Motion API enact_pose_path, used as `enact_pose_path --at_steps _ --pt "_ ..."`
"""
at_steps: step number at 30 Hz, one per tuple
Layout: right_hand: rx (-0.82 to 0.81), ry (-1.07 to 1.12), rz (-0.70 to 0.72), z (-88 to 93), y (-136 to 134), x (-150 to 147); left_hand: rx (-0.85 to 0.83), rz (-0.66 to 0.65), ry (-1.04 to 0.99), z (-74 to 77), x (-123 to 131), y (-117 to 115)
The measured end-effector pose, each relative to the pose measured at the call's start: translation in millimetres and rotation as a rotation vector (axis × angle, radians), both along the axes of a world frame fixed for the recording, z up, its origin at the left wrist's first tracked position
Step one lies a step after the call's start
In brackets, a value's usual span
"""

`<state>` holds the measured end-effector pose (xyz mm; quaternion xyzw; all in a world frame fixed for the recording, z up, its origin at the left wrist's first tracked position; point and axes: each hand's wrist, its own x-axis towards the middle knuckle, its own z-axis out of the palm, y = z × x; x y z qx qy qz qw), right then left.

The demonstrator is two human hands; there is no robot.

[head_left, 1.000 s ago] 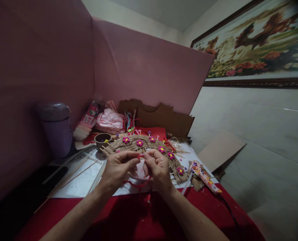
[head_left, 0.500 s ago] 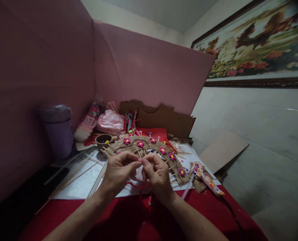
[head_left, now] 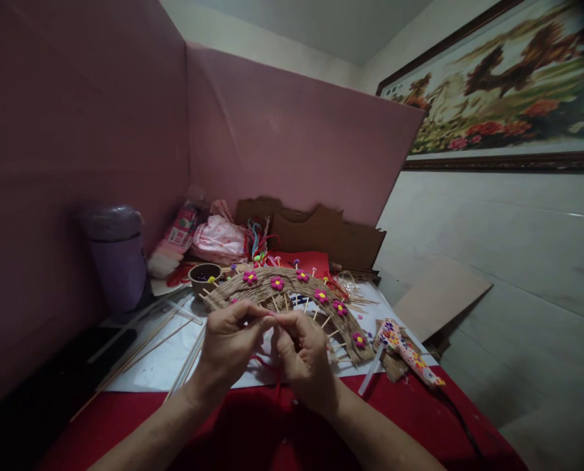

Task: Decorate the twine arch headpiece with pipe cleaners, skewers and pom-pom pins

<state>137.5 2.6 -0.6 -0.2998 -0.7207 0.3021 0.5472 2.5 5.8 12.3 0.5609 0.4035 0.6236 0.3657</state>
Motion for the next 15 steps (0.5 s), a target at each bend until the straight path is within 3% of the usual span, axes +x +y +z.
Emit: enact_pose_path --at_steps 8,11,15 --pt "-0.324 0.278 0.157 1.2 8.8 -0.5 -0.126 -0.193 -0.173 14.1 0.7 -1.7" --pt "-0.359 0.277 0.206 4.0 9.5 -0.5 -0.104 -0.151 -0.128 11.3 -0.9 -0.7" --pt "-0.369 0.269 0.217 6.1 9.8 -0.2 0.064 -0.02 0.142 6.8 -5.6 1.4"
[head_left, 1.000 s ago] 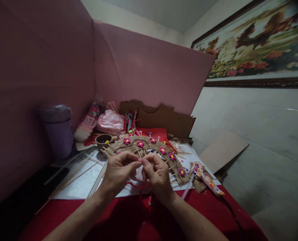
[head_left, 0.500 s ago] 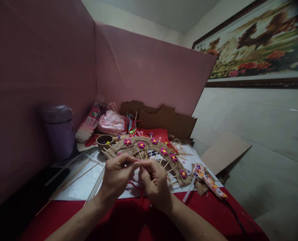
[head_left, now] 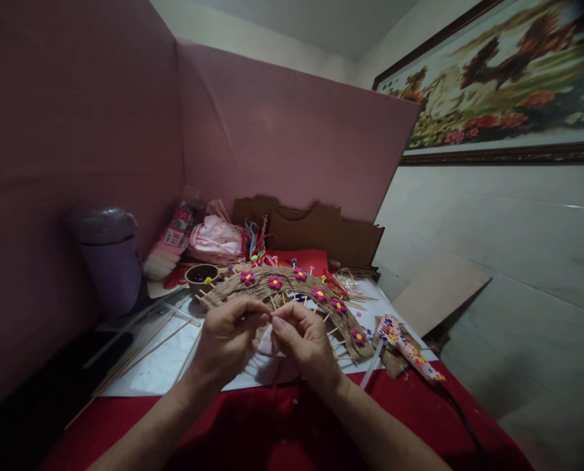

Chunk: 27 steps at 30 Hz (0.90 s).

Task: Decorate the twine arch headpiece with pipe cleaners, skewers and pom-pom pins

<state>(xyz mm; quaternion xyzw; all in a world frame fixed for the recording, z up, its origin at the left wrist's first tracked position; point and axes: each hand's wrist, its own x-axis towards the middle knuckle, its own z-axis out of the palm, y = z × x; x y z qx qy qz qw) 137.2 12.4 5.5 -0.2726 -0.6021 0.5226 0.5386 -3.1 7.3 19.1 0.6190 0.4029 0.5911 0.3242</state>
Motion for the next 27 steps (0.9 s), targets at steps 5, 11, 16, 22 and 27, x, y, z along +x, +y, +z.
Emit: enact_pose_path --at_steps 5,11,16,22,27 --pt "0.033 -0.102 -0.038 0.7 1.1 2.9 0.214 0.094 0.34 0.3 -4.9 3.2" --pt "0.024 -0.113 -0.007 2.8 -0.2 2.2 -0.015 -0.081 0.248 2.0 -7.5 5.4" --pt "-0.142 0.057 0.047 4.8 1.9 0.9 -0.293 -0.287 -0.226 7.0 -2.3 2.9" --pt "-0.16 0.081 0.055 4.6 2.5 0.6 -0.33 -0.359 -0.241 6.4 -1.0 4.0" --pt "-0.166 -0.02 -0.022 0.9 3.6 -0.8 -0.26 -0.18 0.015 -0.5 -2.0 3.4"
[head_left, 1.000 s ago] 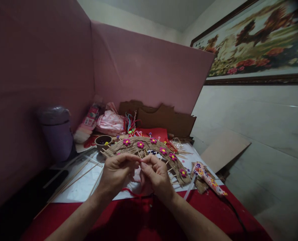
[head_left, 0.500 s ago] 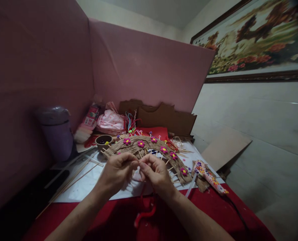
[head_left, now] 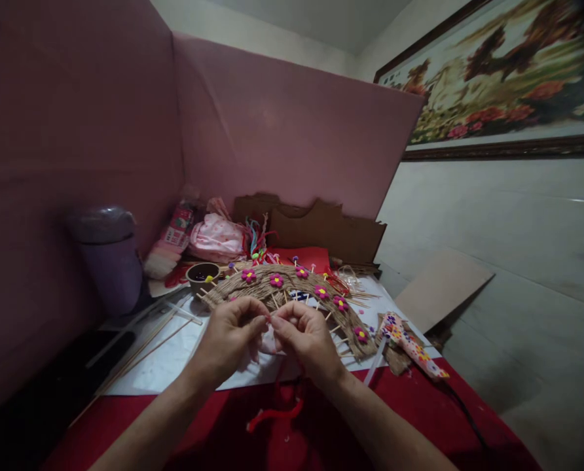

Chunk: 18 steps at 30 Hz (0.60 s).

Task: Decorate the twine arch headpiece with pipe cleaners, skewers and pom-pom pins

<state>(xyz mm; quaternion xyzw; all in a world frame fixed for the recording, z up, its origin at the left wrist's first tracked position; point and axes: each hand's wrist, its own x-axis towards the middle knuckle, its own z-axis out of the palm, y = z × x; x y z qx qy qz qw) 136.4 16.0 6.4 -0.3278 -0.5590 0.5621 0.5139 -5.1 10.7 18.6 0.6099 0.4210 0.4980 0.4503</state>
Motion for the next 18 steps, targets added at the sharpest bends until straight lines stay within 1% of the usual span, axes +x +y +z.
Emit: enact_pose_path --at_steps 3,4,5,6,7,10,12,15,18 --pt "-0.066 -0.027 0.02 -2.9 3.0 0.0 0.29 0.172 0.278 -6.8 1.3 0.1" --pt "-0.081 -0.023 0.028 -3.5 4.1 0.3 0.372 0.213 0.331 -8.5 1.9 0.3" --pt "-0.089 -0.009 0.038 -3.6 5.1 0.7 0.41 0.23 0.347 -9.6 2.6 0.4" --pt "-0.096 0.013 0.049 -3.4 5.9 1.3 0.395 0.22 0.32 -9.9 3.3 0.6" --pt "-0.102 0.04 0.065 -2.8 6.5 1.9 0.337 0.188 0.248 -9.5 4.0 0.7" --pt "-0.148 0.123 0.135 0.3 7.0 4.0 0.065 0.023 -0.085 -4.4 6.3 0.8" --pt "-0.172 0.151 0.17 2.1 6.2 5.1 -0.054 -0.051 -0.23 0.0 7.5 0.4" --pt "-0.186 0.169 0.2 2.8 4.7 5.5 -0.116 -0.058 -0.261 4.3 7.9 -0.7" --pt "-0.181 0.159 0.201 1.6 3.8 4.5 -0.093 -0.003 -0.229 4.4 7.2 -1.8"
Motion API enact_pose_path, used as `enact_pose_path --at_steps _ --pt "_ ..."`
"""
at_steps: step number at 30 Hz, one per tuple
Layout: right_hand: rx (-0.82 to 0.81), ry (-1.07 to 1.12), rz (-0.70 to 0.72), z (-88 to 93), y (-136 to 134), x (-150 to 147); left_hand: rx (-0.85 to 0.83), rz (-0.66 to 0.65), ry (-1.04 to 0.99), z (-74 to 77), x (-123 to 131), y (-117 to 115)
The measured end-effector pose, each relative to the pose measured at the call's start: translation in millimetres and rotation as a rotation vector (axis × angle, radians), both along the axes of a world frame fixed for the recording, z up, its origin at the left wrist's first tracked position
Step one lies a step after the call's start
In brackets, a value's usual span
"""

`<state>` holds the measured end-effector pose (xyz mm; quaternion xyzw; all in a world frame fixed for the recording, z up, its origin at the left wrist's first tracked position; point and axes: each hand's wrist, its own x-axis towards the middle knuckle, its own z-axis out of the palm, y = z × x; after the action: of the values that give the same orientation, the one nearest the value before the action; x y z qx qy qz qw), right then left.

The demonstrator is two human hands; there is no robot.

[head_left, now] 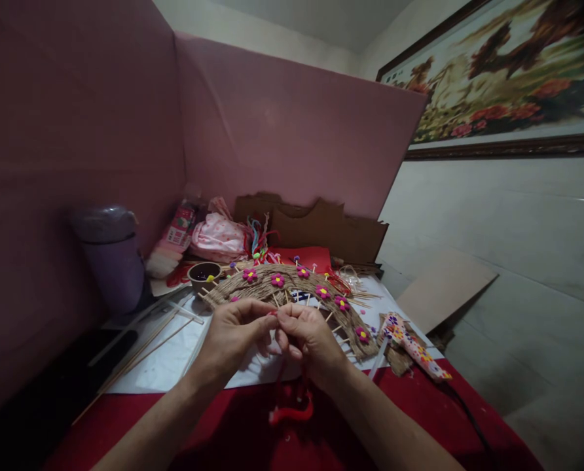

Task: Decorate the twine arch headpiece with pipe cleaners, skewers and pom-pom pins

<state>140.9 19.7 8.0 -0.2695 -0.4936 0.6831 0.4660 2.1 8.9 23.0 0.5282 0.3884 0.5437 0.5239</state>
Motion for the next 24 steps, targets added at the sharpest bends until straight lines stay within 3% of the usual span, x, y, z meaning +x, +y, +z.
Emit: enact_pose_path --at_steps 6,9,14,16,20,24 --pt "0.036 -0.069 -0.147 -3.3 1.0 -3.3 0.037 0.077 0.136 -4.8 0.0 0.7" --pt "0.024 -0.043 -0.148 -5.2 1.4 -4.6 0.03 0.063 0.226 -8.2 -1.3 1.6" --pt "0.018 -0.069 -0.131 -5.8 0.8 -5.6 0.196 0.12 0.418 -14.6 -5.4 4.2" --pt "0.011 -0.058 -0.115 -4.6 0.9 -5.4 0.165 0.073 0.34 -13.7 -5.4 5.1" --pt "-0.024 0.04 -0.109 -1.9 1.7 -4.4 0.002 -0.081 -0.008 -6.6 -3.1 5.9" --pt "-0.013 0.053 -0.116 -0.6 1.9 -3.4 -0.04 -0.102 -0.091 -3.6 -3.8 6.2"
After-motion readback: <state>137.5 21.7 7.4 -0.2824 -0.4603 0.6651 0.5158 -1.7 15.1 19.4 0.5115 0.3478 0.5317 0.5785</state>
